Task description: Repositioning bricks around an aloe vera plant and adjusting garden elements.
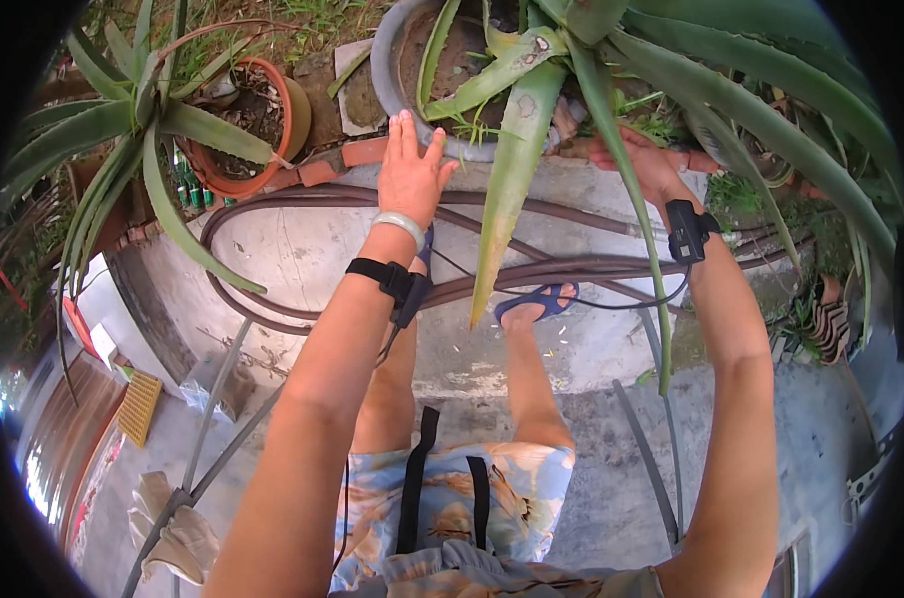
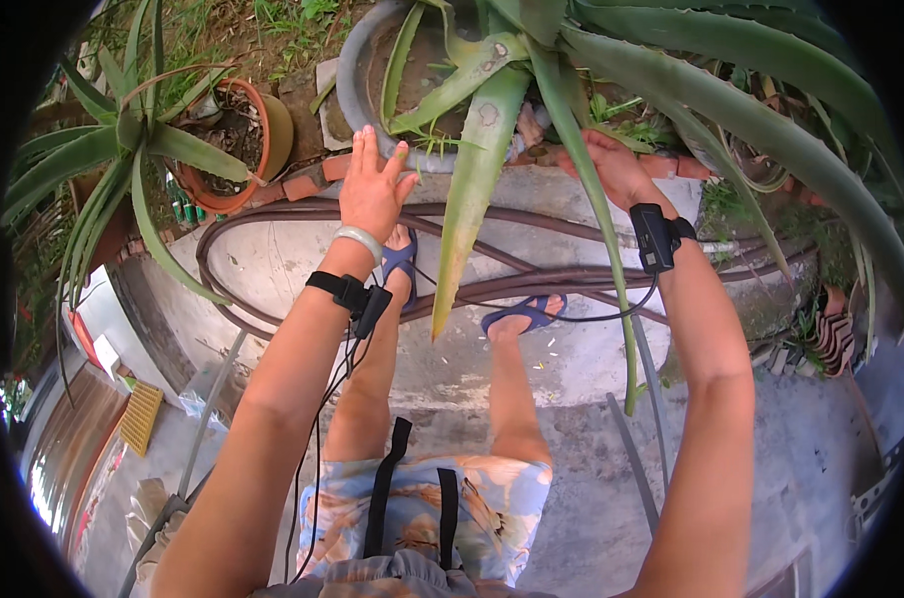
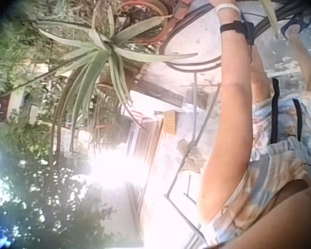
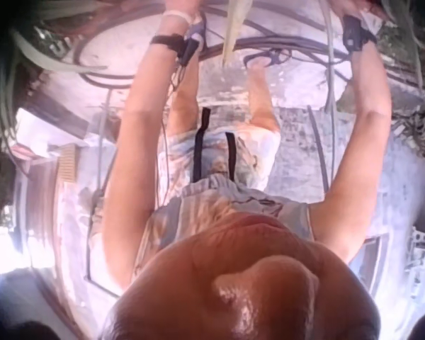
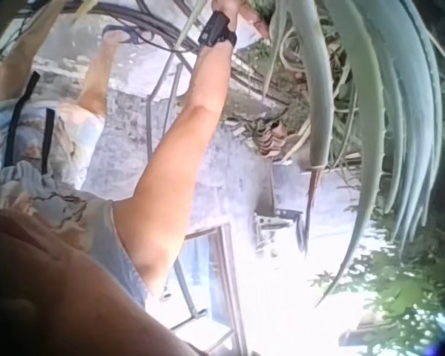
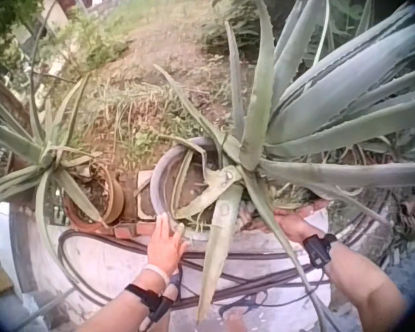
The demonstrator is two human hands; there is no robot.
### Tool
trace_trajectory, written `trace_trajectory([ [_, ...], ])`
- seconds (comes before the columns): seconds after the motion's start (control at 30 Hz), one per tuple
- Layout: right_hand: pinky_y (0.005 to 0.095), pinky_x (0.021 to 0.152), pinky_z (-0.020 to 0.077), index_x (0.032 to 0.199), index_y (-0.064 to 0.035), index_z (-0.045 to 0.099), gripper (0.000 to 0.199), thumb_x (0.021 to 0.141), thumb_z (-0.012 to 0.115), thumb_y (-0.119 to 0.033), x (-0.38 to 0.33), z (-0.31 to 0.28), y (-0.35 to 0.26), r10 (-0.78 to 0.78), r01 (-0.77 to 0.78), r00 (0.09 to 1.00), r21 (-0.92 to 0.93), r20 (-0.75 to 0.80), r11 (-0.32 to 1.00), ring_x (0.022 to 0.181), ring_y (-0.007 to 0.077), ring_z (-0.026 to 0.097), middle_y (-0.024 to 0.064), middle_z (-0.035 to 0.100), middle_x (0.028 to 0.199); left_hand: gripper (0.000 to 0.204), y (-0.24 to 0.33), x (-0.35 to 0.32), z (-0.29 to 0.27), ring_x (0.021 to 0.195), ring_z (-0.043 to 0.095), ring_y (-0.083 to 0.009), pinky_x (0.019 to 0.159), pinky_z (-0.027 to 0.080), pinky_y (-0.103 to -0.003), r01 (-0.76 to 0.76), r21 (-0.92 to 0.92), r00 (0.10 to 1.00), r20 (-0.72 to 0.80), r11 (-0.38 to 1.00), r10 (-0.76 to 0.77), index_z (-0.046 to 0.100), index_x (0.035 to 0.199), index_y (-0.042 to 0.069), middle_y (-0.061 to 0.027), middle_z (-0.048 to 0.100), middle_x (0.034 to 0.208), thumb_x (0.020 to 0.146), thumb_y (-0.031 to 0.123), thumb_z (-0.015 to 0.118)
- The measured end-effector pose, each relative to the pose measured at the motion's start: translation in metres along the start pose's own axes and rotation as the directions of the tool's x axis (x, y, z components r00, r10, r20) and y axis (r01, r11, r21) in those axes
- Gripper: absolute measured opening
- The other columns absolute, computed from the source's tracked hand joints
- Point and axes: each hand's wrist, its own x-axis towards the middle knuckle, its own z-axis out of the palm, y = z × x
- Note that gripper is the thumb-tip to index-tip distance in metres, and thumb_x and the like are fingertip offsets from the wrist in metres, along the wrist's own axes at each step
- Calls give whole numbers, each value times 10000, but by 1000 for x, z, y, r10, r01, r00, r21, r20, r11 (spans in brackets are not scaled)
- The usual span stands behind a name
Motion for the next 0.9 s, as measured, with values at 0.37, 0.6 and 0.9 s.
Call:
trace_trajectory([
  [0.37,225,569,531,935,7,633,237,890,597,-223,23,19,-5,-2,-12,984,-77,-180,997,624,133,634,88,665,769,378,1,0,6,1258,376,-396,973,402,-401,29,-62,993,-115,998,-36,610,1134,142,-255,365,1365,781,262,674],
  [0.6,224,528,509,864,-35,637,252,822,687,-279,22,28,5,-56,53,986,-28,-156,998,585,123,615,70,657,737,345,1,0,9,1266,370,-391,967,407,-401,32,-87,990,-134,996,-44,617,1117,140,-252,361,1370,794,249,666],
  [0.9,234,565,523,885,-54,604,188,840,664,-226,20,50,8,-127,131,980,16,-152,991,634,136,630,49,631,742,358,-10,-5,12,1275,358,-395,980,397,-410,51,-137,985,-159,989,-73,613,1117,135,-248,338,1387,778,226,681],
])
